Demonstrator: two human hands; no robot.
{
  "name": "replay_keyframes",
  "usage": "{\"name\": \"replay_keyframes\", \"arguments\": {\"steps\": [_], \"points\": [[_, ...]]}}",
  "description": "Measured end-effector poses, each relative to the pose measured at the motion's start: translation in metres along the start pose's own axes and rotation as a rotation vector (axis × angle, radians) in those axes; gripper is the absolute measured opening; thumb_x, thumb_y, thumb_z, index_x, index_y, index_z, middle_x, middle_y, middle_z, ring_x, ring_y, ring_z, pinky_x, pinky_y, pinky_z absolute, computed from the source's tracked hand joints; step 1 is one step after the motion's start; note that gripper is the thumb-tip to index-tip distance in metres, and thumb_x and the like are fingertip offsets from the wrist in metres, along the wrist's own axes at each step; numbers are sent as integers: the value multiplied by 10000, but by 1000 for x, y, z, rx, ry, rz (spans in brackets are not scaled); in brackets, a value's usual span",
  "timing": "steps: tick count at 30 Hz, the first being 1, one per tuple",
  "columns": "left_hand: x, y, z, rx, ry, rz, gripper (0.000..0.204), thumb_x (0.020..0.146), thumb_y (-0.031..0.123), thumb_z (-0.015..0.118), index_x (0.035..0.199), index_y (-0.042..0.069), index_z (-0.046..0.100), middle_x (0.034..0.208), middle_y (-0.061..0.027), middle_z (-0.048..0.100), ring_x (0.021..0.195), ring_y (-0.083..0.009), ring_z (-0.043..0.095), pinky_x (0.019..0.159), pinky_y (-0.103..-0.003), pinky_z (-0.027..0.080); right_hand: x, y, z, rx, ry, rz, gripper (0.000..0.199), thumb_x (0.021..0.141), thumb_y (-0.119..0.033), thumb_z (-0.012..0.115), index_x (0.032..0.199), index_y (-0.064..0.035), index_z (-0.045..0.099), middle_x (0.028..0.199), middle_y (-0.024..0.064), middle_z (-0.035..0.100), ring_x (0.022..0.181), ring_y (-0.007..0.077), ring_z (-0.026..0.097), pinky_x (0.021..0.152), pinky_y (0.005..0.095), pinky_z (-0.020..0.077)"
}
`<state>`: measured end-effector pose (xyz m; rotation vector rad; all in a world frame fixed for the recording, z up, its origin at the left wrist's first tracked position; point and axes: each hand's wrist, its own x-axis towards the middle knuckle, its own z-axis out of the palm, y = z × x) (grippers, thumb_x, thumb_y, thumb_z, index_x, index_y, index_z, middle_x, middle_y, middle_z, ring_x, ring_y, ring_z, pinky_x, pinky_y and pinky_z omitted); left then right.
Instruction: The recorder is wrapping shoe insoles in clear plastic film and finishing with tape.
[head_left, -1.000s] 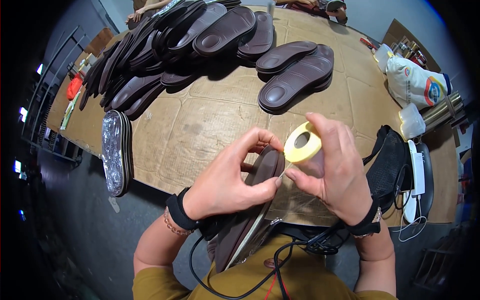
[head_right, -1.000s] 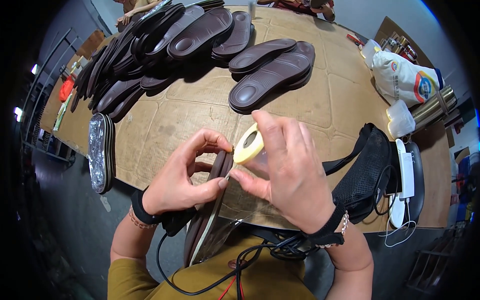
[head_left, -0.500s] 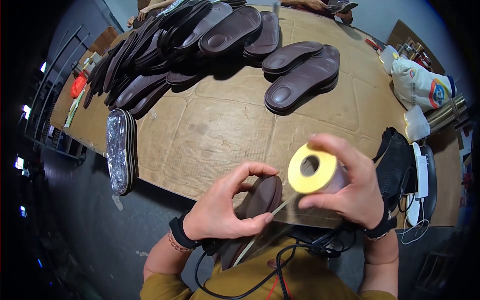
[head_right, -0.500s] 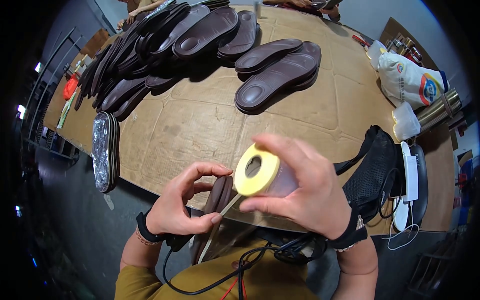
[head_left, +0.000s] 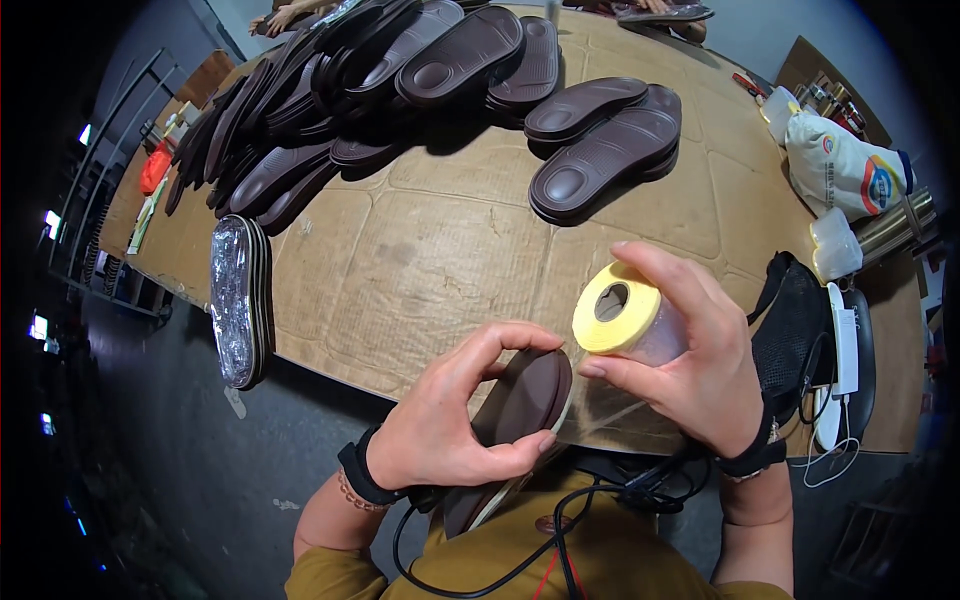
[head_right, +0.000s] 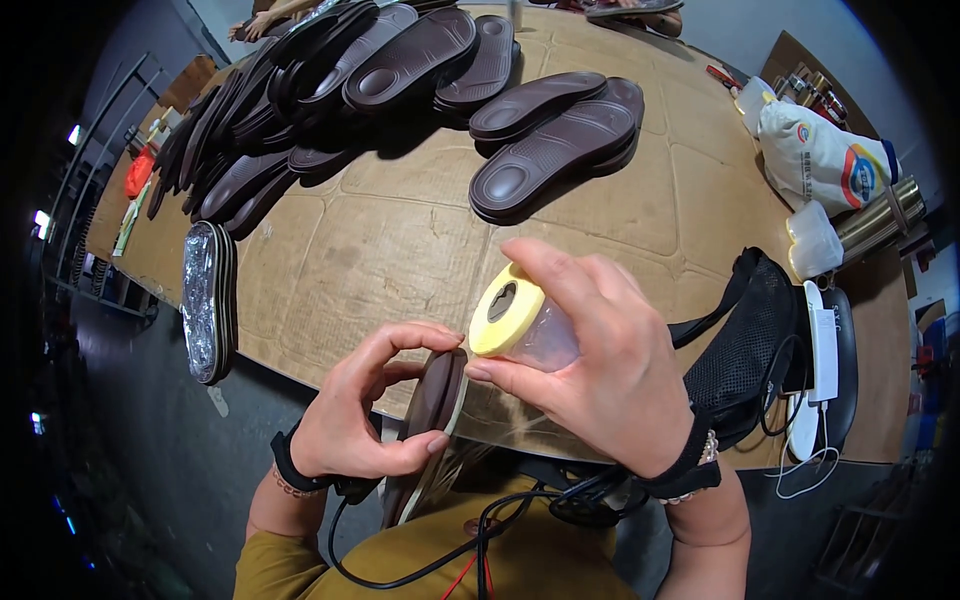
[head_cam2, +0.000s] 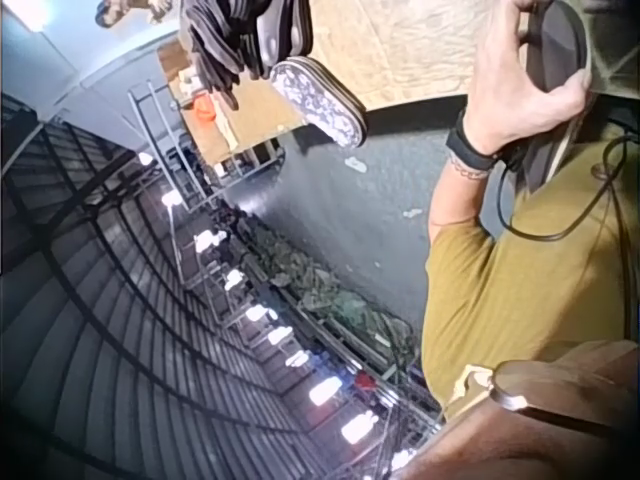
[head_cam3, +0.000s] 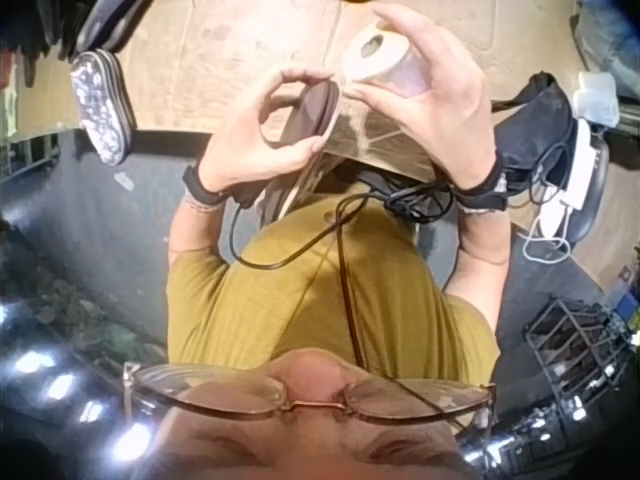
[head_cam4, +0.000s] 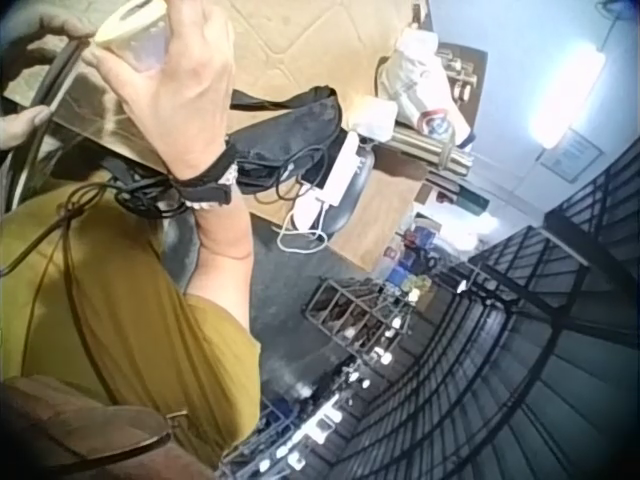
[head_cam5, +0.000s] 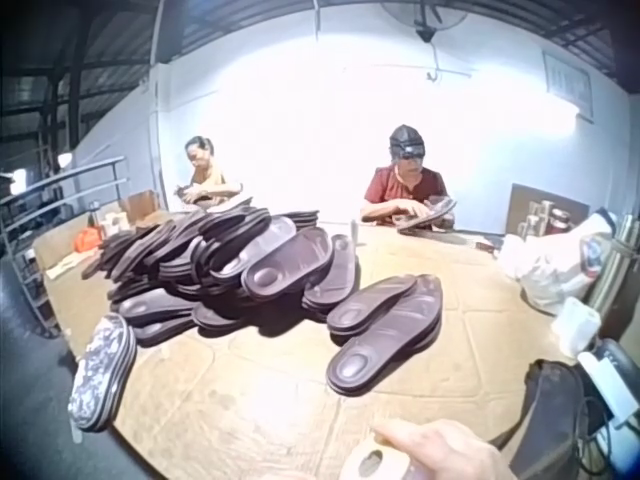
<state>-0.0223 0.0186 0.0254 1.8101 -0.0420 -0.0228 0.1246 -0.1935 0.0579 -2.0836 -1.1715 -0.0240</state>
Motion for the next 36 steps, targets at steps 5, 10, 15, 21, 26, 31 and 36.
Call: {"name": "replay_keyframes", "arguments": {"steps": [5,10,15,21,26,31,36], "points": [[-1,-7,4,17,74,74,706,770,197,872,1395,61,573,1387,-108,618,1265,-267,628,997,-411,547,0,-3,2,-19,-19,42,797,683,-227,973,1379,-34,634,1268,171,706,1160,339,698,1008,408,540],[-1,-3,4,28,70,83,693,774,178,868,1390,58,573,1377,-106,620,1249,-263,634,983,-395,546,0,-1,7,-12,-1,12,747,728,-265,945,1367,-48,626,1133,177,695,1048,367,682,923,436,541],[-1,-6,5,24,75,129,685,768,164,868,1377,53,575,1366,-111,622,1237,-258,634,970,-393,548,-1,0,10,14,1,-6,708,766,-300,921,1360,-60,619,1008,189,679,949,393,669,846,462,543],[-4,-9,11,-15,89,86,685,753,174,876,1352,54,566,1336,-98,610,1239,-249,623,977,-395,546,-4,-2,13,33,-35,17,708,770,-298,917,1369,-70,615,1002,197,670,948,403,668,846,471,542],[-5,-11,12,1,68,66,705,748,182,882,1360,54,554,1324,-102,605,1235,-251,622,995,-407,549,-5,-3,12,12,-66,25,720,774,-303,916,1384,-76,609,1016,194,671,959,403,672,851,468,544],[-8,-12,16,-55,110,28,732,748,188,881,1383,46,547,1337,-120,603,1248,-257,620,1005,-419,549,-7,1,15,23,-78,38,730,768,-303,920,1390,-81,607,1026,186,675,968,402,673,852,466,545],[-8,-15,14,10,86,-5,776,751,194,880,1433,47,540,1357,-130,601,1255,-255,621,1022,-422,552,-9,3,13,10,8,-38,741,745,-294,935,1386,-92,624,1038,170,683,963,388,671,845,458,550]]}}
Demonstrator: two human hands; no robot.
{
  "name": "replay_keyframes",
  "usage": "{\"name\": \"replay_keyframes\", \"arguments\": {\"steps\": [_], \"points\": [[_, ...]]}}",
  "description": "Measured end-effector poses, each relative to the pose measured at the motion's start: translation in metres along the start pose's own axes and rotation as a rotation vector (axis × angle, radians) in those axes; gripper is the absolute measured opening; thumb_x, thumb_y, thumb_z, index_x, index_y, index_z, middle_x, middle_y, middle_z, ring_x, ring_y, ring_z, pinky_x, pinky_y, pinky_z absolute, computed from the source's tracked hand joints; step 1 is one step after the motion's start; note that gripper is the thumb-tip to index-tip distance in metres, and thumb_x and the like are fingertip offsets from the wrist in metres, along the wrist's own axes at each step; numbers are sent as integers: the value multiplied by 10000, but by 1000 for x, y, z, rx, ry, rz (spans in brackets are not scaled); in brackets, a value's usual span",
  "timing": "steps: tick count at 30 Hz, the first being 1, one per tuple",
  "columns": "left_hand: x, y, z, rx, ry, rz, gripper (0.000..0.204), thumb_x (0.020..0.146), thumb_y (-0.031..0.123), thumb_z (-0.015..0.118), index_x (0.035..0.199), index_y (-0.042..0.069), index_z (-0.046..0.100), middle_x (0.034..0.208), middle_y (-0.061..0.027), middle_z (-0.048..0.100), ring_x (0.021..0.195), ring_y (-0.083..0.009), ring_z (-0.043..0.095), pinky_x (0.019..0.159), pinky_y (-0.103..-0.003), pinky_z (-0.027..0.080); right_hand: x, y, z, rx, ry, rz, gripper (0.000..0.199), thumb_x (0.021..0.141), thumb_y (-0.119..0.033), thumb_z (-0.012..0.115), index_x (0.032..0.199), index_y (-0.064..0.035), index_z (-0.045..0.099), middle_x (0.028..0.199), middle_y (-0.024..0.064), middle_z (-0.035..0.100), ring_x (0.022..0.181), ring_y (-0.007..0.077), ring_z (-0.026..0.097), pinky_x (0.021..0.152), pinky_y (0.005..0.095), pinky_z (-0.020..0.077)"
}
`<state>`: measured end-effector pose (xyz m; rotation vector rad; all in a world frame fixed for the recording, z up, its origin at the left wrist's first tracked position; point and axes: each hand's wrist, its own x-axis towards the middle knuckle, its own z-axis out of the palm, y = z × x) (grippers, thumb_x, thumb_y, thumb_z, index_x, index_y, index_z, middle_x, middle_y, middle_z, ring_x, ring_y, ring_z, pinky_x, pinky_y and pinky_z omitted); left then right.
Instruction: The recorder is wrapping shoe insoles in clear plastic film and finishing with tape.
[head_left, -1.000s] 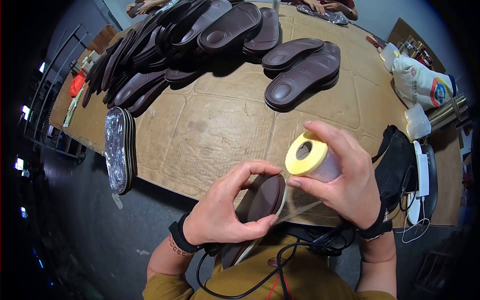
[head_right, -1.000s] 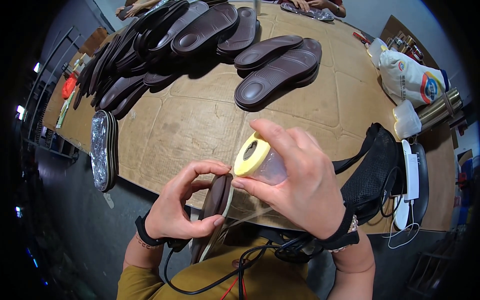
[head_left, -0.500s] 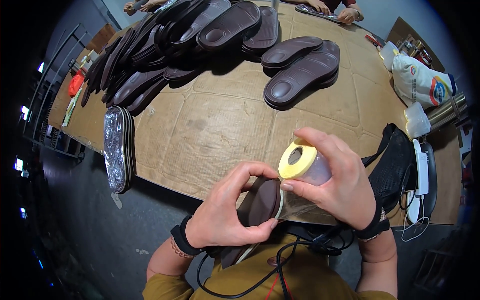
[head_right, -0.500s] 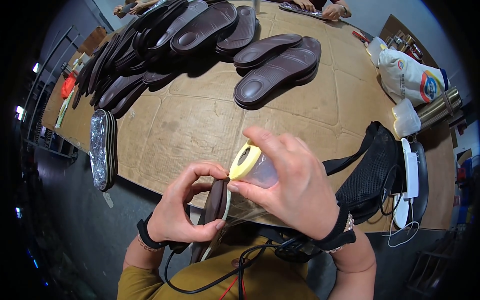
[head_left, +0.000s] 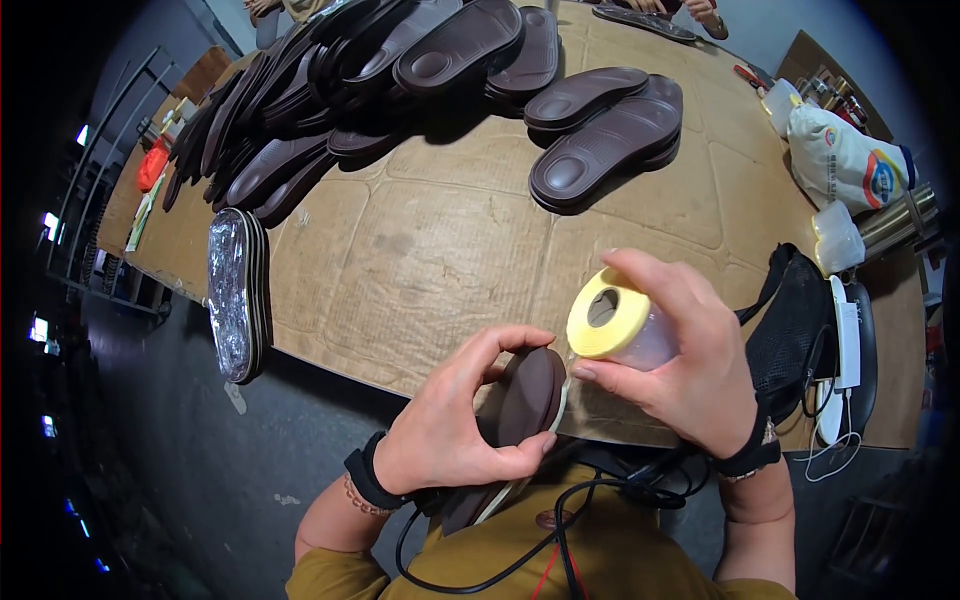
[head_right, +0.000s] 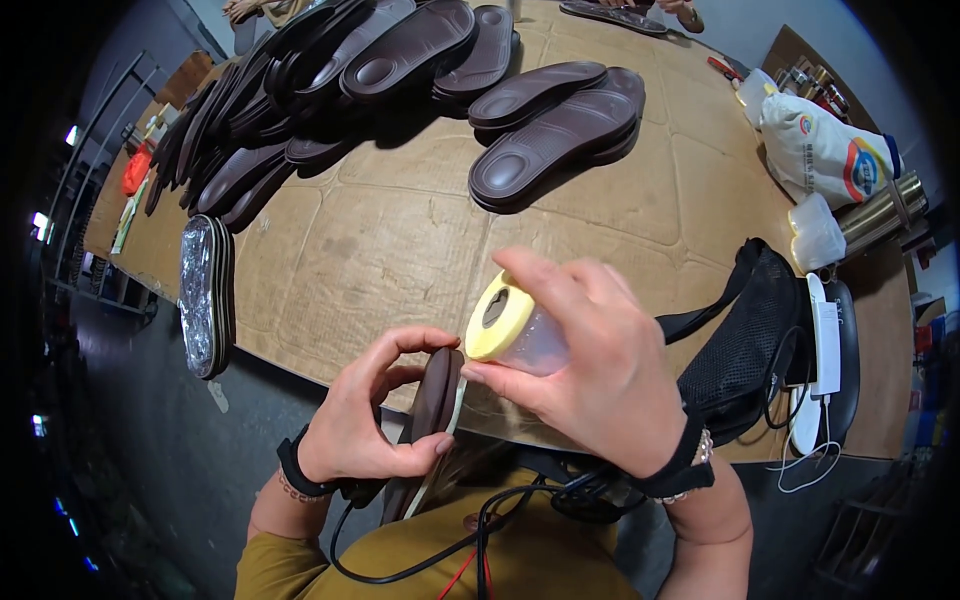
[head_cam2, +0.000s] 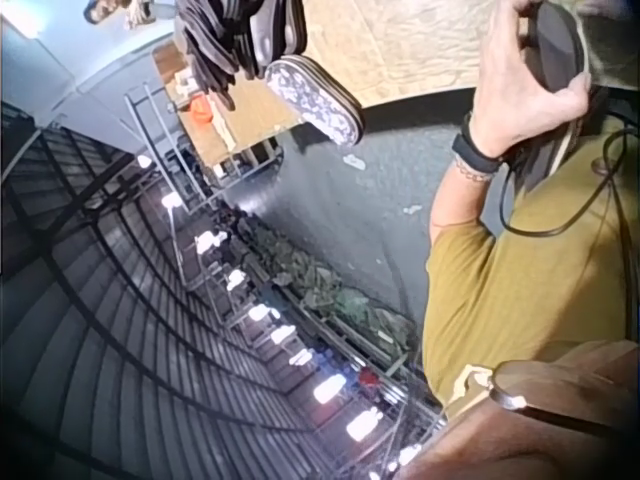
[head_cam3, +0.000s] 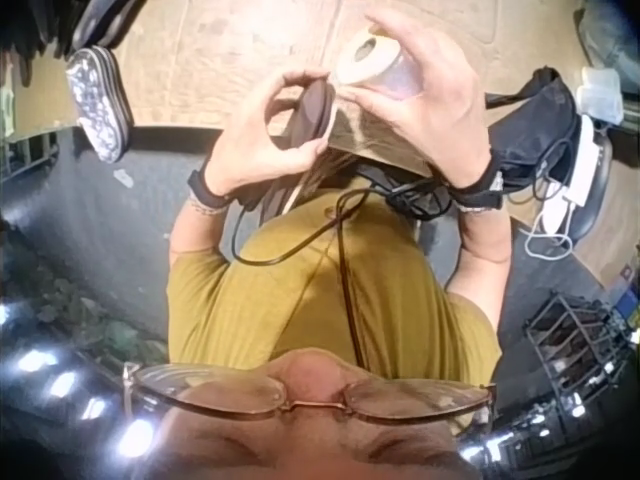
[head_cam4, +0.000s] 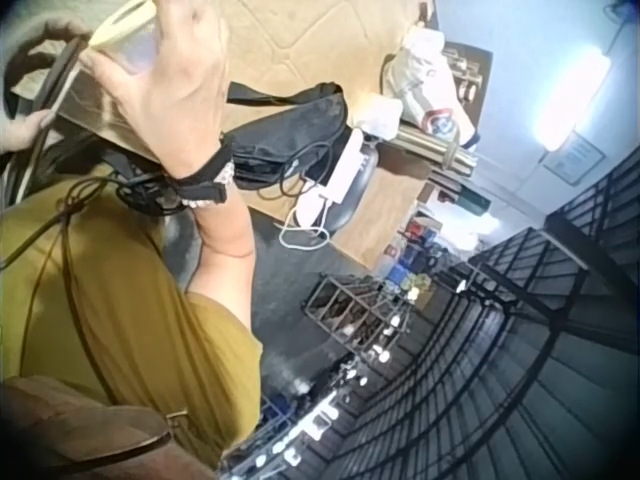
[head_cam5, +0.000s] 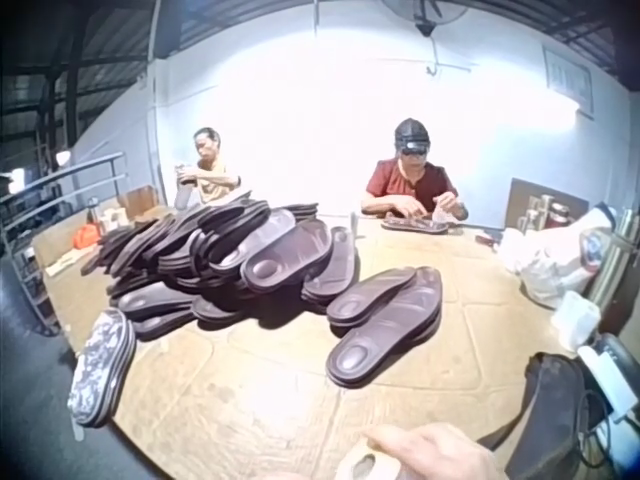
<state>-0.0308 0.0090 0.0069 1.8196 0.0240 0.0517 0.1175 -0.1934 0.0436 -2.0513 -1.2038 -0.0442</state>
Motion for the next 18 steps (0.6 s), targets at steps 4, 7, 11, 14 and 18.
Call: {"name": "replay_keyframes", "arguments": {"steps": [4,7,11,14,18], "points": [[-1,3,-2,-8,18,-29,786,748,204,887,1437,51,543,1358,-129,603,1257,-258,621,1020,-417,557,-6,-9,-8,-85,28,7,832,632,-203,990,1375,-48,650,1197,146,716,1061,324,696,943,398,545],[0,6,-3,-11,-13,-76,815,742,145,896,1459,8,536,1408,-100,582,1312,-205,595,1116,-424,525,-13,-14,-13,-173,94,-12,839,628,-232,1001,1367,-26,660,1192,140,720,1035,315,688,928,396,553],[-1,6,-1,2,-2,-80,825,736,162,915,1460,17,547,1410,-97,581,1319,-203,590,1108,-421,528,-20,-21,-18,-239,139,-83,859,630,-267,1008,1365,6,654,1160,156,723,1036,305,685,908,386,558],[-1,4,-1,18,9,-66,831,734,169,921,1462,25,550,1412,-100,582,1329,-209,587,1109,-422,527,-23,-25,-19,-281,153,-100,871,621,-264,1012,1368,5,652,1166,164,720,1026,304,683,900,388,557],[-1,-1,1,131,52,44,784,738,238,915,1410,44,561,1338,-146,615,1213,-288,639,960,-402,562,-22,-25,-15,-290,167,-93,867,623,-247,1010,1371,3,649,1169,155,718,1024,307,677,901,394,553]]}}
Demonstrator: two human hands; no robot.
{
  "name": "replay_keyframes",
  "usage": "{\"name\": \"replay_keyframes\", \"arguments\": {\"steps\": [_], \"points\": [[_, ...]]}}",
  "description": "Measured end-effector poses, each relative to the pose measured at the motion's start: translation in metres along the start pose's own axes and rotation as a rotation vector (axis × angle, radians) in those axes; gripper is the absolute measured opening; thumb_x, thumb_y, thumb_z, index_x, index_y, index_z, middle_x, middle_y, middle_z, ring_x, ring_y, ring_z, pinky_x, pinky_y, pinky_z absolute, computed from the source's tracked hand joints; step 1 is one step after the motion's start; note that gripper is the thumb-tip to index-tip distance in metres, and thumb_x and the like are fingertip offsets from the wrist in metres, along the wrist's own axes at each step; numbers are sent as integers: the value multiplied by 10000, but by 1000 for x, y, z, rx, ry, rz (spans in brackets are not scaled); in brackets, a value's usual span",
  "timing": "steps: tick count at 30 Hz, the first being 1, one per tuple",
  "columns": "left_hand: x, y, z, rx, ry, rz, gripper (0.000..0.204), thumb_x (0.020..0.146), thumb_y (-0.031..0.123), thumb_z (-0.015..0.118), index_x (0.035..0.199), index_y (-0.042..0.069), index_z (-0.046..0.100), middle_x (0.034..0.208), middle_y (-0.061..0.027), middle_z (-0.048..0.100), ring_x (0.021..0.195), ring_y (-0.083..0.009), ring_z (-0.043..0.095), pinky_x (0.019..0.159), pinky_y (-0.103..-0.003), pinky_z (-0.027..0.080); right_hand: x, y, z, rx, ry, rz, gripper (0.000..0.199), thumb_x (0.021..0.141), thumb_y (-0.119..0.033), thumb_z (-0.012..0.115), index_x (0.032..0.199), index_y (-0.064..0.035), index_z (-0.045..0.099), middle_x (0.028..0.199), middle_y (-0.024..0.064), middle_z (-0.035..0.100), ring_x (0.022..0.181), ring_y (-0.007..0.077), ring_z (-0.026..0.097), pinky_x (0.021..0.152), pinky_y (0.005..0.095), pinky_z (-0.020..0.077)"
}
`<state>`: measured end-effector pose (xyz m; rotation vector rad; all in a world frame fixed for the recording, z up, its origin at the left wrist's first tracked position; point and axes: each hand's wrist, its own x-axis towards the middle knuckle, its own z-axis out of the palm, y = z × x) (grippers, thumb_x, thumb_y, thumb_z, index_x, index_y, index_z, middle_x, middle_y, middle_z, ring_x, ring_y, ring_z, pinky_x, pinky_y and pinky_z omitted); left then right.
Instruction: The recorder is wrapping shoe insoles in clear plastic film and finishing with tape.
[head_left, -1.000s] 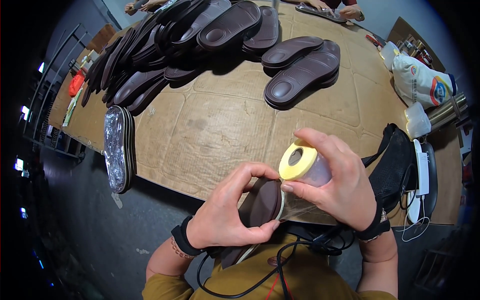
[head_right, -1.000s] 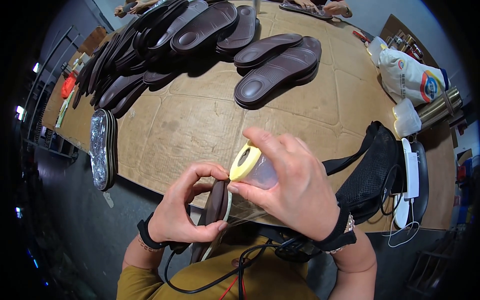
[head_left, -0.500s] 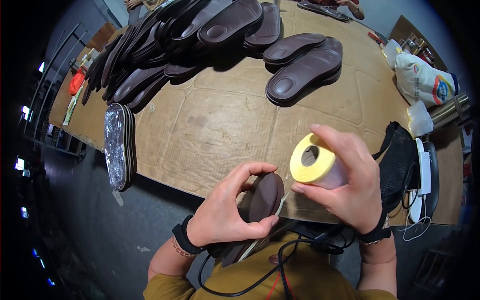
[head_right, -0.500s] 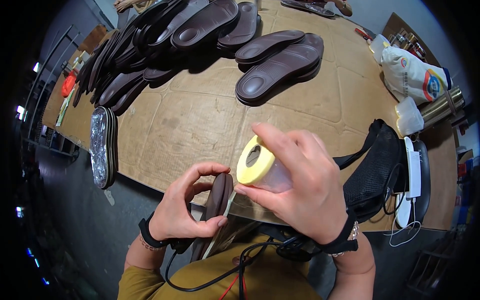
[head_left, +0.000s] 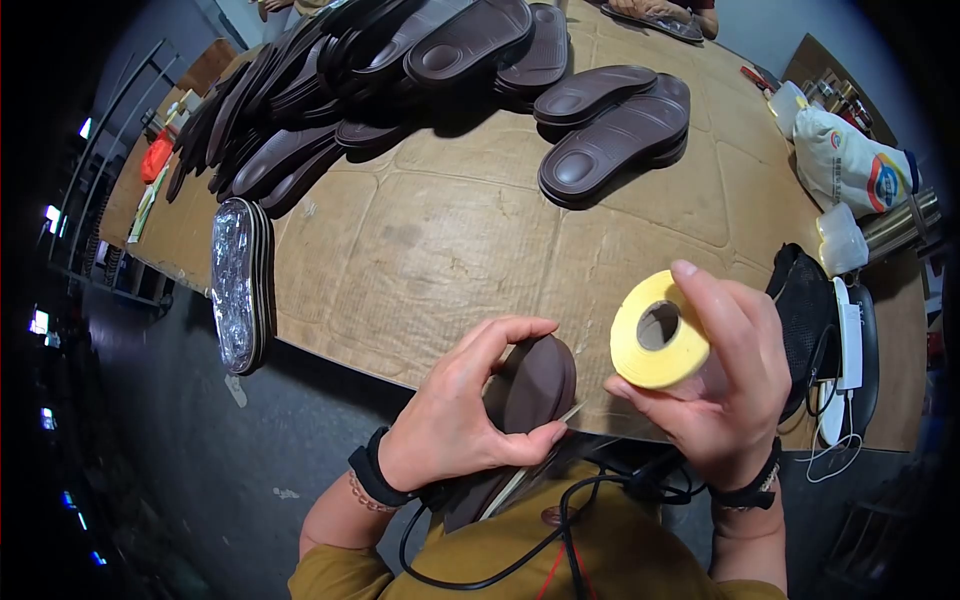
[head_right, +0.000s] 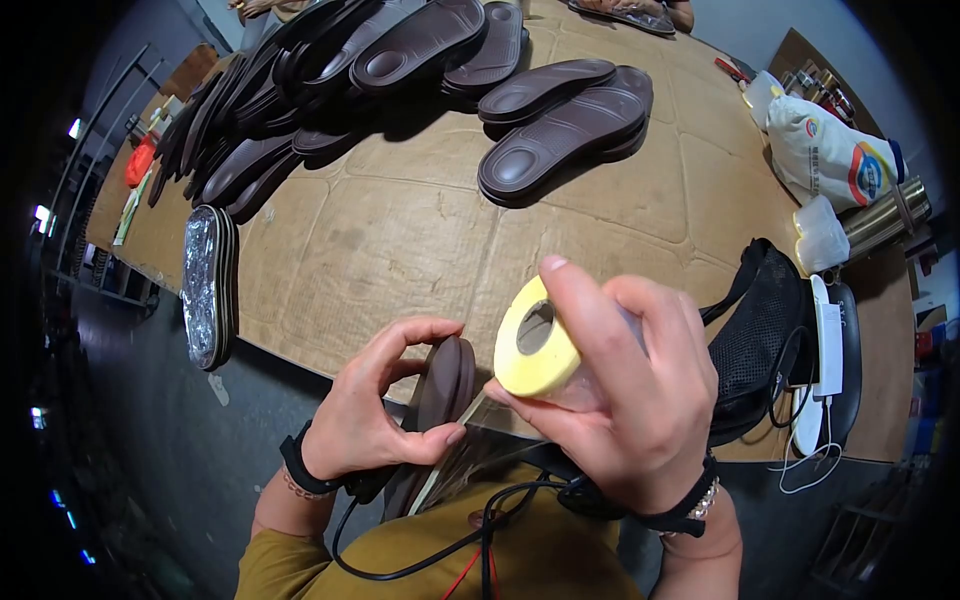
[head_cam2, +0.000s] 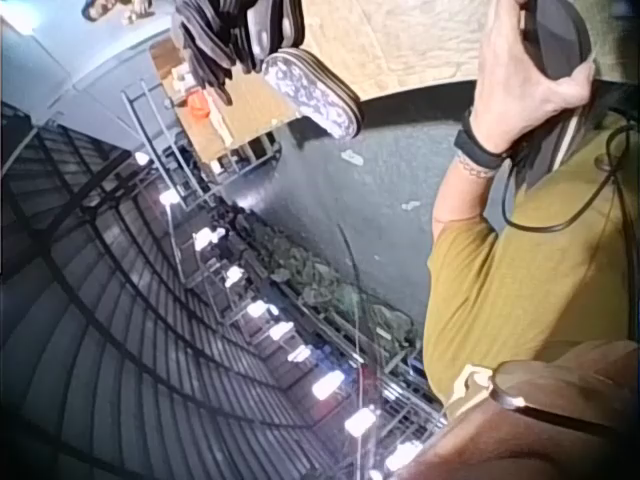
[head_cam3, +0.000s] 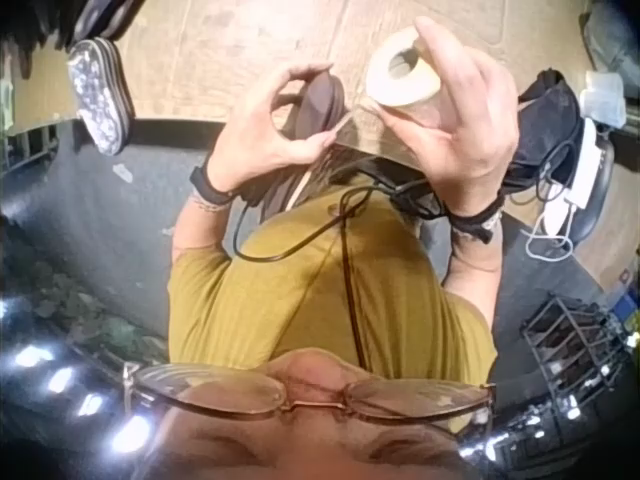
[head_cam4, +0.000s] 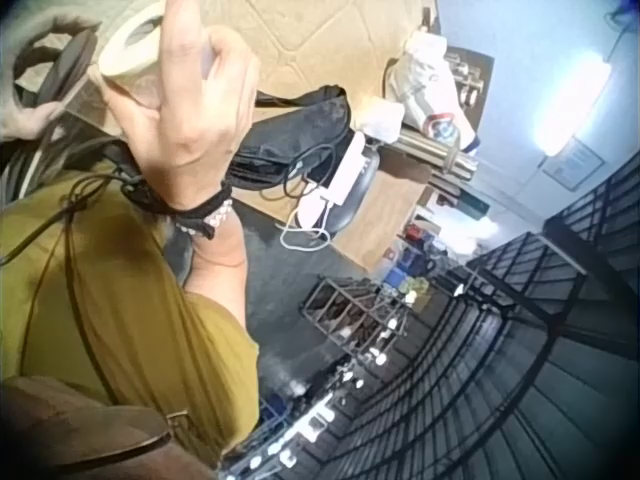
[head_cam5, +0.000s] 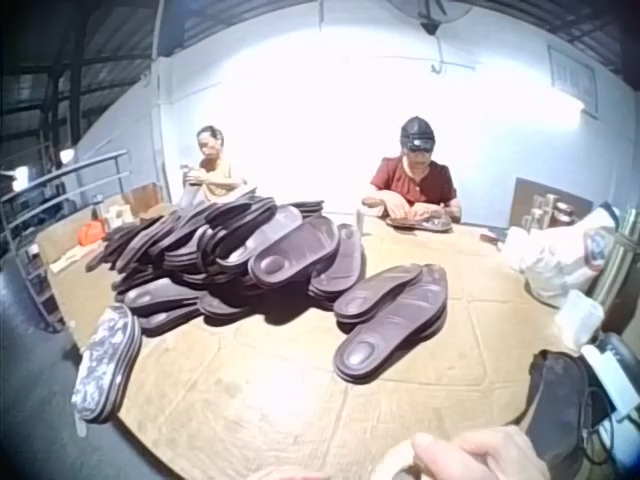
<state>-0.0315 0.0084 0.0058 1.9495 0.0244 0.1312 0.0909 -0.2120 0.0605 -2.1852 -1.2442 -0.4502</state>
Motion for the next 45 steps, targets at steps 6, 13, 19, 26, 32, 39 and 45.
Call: {"name": "replay_keyframes", "arguments": {"steps": [6,13,19,26,32,39,45], "points": [[-3,0,0,43,24,31,776,734,232,916,1397,28,567,1324,-162,616,1206,-318,638,993,-391,542,5,1,13,18,-43,116,842,627,-186,990,1387,-59,651,1168,132,711,1044,324,674,919,412,547],[-5,1,-1,49,32,53,772,730,216,912,1386,5,565,1322,-172,614,1218,-332,634,1042,-395,516,10,4,24,62,-75,147,814,641,-168,978,1381,-78,650,1138,133,706,1023,326,680,898,410,548],[-4,0,-1,18,31,41,766,731,210,910,1388,15,569,1323,-165,614,1215,-318,635,1009,-385,532,11,8,29,115,-47,123,776,690,-271,960,1382,-112,646,984,138,643,909,349,644,800,442,541],[-7,-3,1,-15,33,51,771,724,212,917,1393,27,580,1353,-150,616,1234,-302,634,984,-380,545,11,9,30,170,-91,143,764,705,-271,952,1387,-123,642,1008,151,661,919,363,652,816,452,542],[-9,0,1,-32,29,65,773,719,210,920,1394,22,592,1370,-153,621,1262,-305,628,1016,-384,535,9,7,28,179,-109,153,750,716,-281,946,1383,-126,641,1006,148,669,932,364,657,818,456,543],[-13,7,0,-58,-3,104,761,706,175,925,1379,18,606,1359,-164,635,1253,-321,635,1049,-400,521,7,7,19,266,-236,226,821,669,-268,971,1389,-60,635,1168,153,719,1045,350,699,920,411,548],[-17,64,-28,219,-10,391,665,689,225,972,1255,-2,706,1253,-155,708,1155,-330,684,1007,-428,547,15,-7,-13,341,-165,36,940,606,-364,1016,1392,-25,630,1162,161,720,1043,311,710,903,388,557]]}}
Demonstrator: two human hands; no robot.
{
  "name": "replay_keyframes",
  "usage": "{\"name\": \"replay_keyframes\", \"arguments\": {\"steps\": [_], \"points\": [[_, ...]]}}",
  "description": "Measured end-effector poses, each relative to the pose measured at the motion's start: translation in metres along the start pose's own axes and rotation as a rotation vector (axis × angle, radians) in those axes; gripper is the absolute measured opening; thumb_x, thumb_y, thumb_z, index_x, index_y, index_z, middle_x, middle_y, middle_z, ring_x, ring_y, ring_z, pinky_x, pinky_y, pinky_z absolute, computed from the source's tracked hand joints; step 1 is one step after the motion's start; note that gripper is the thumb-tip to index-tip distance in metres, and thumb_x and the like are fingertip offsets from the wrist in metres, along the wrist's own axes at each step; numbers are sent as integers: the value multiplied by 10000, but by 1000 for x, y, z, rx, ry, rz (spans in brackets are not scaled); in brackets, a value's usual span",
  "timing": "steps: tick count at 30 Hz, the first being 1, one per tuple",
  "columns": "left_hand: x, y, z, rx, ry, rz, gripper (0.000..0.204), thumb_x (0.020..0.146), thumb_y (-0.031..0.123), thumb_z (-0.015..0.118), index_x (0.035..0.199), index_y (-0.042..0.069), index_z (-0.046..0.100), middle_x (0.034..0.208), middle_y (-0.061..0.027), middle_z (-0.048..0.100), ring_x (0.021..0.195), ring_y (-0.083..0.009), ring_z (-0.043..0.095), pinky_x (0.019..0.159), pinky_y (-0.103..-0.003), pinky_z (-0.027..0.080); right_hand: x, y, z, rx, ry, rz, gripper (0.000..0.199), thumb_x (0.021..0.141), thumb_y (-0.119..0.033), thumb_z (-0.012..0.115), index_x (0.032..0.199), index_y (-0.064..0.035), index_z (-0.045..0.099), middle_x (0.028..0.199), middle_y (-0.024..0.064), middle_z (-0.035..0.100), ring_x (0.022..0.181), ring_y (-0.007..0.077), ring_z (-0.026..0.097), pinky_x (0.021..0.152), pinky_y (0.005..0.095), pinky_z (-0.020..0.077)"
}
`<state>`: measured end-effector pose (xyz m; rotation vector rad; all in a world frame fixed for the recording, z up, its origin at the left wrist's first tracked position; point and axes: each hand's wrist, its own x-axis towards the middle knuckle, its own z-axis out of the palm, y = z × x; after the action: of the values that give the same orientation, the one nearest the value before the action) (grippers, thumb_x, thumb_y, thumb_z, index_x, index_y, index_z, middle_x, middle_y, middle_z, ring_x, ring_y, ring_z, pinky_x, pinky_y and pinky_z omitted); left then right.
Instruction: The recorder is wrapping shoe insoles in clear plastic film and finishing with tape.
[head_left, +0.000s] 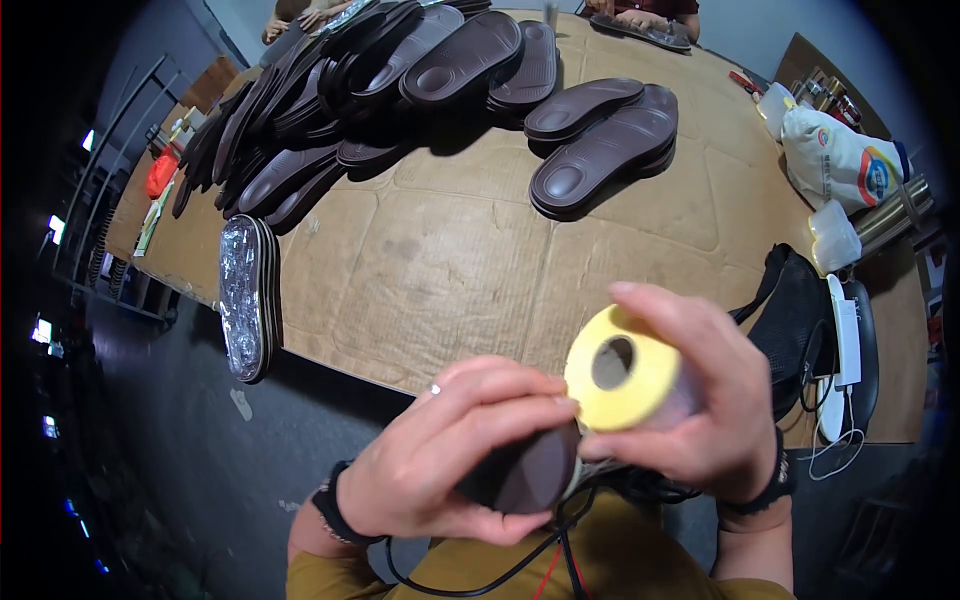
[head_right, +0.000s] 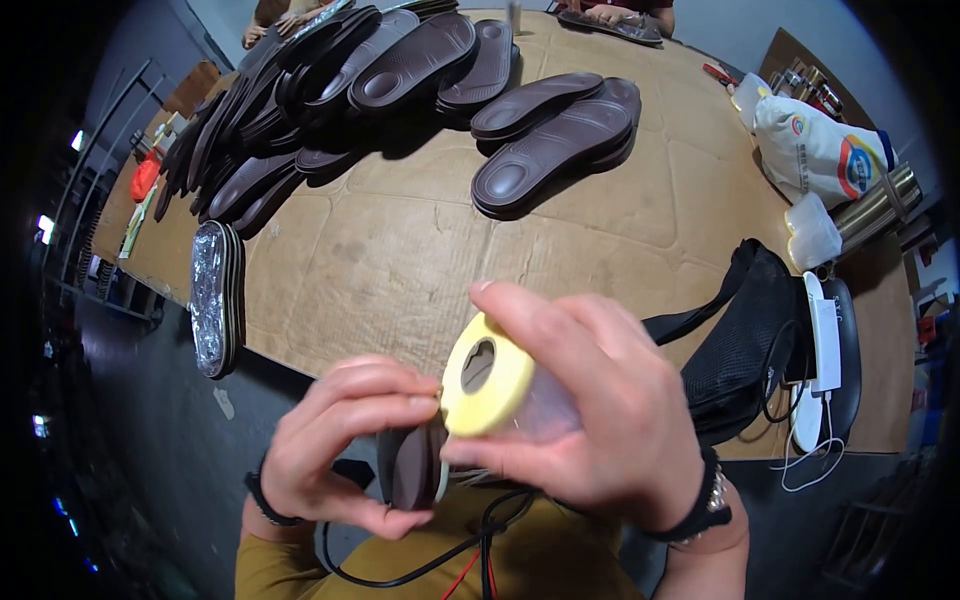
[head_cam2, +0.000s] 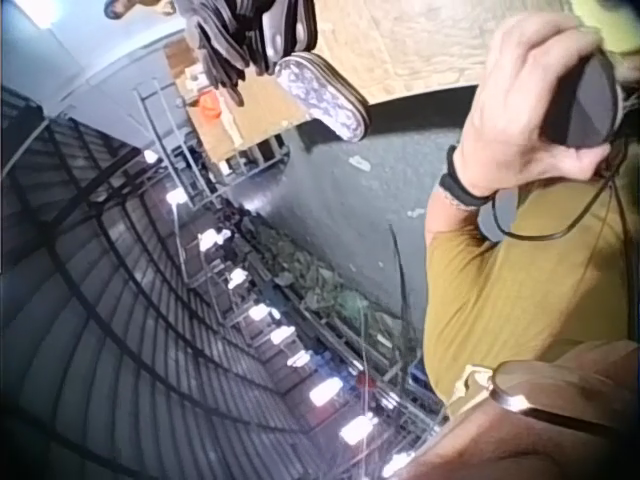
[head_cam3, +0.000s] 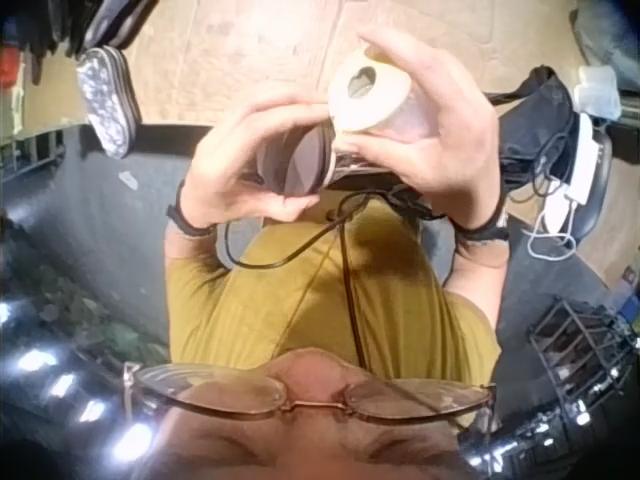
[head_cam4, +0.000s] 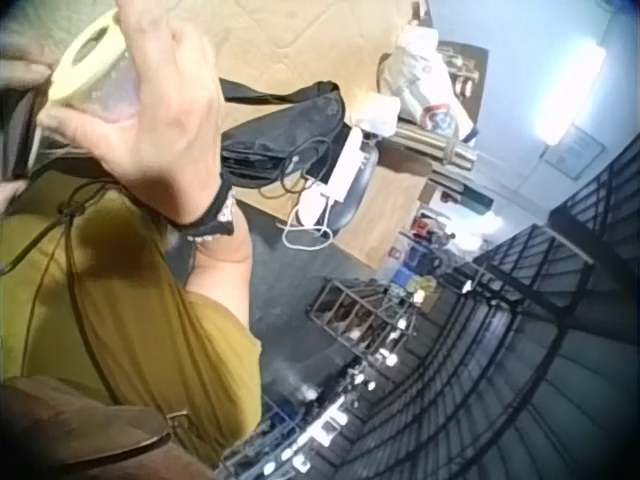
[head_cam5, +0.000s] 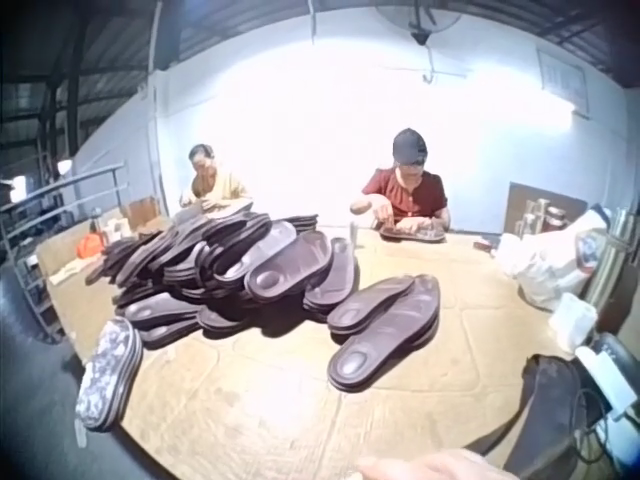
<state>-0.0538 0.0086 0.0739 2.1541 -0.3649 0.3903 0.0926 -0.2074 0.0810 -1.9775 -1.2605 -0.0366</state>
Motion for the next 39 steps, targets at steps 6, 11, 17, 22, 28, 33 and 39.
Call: {"name": "replay_keyframes", "arguments": {"steps": [6,11,17,22,28,33,39], "points": [[57,11,-24,190,-54,456,465,856,277,869,1245,59,737,1267,-140,718,1099,-329,698,1016,-467,566,-4,-25,-45,-275,259,-280,1101,648,-607,956,1448,25,542,1134,155,676,979,249,686,844,347,562],[52,-29,-16,118,-17,463,683,800,387,918,1337,44,672,1360,-176,667,1246,-351,645,1094,-510,522,0,-21,-25,-257,393,-196,1082,655,-588,962,1431,46,554,1123,143,681,988,273,693,856,379,568],[48,-17,10,-1,198,321,715,784,324,864,1360,-28,628,1475,-235,558,1368,-388,564,1123,-510,485,1,-38,-38,-416,326,-195,814,728,-427,965,1293,36,608,1128,179,671,949,378,678,824,451,559],[43,-11,22,54,367,271,635,718,229,869,1285,26,668,1335,-199,696,1327,-406,630,1191,-572,404,4,-32,-32,-287,253,-199,845,750,-451,946,1335,26,567,1152,197,657,988,392,686,841,451,568],[38,-17,19,-16,349,268,673,690,209,876,1299,7,672,1319,-189,704,1309,-365,647,1196,-569,400,8,-27,-48,-138,115,-190,902,750,-432,943,1409,15,518,1158,186,655,984,392,690,874,438,565],[35,-18,17,-43,367,258,688,654,190,881,1284,-9,687,1294,-184,714,1259,-350,672,1189,-566,410,10,-31,-59,-180,141,-241,812,752,-372,940,1388,-15,585,1142,190,659,958,387,693,834,434,573],[36,-19,19,-27,332,273,713,656,215,874,1308,-10,693,1304,-189,714,1257,-337,679,1174,-556,430,13,-22,-45,-275,341,-160,874,703,-502,955,1326,20,631,1126,160,678,1013,332,679,890,402,544]]}}
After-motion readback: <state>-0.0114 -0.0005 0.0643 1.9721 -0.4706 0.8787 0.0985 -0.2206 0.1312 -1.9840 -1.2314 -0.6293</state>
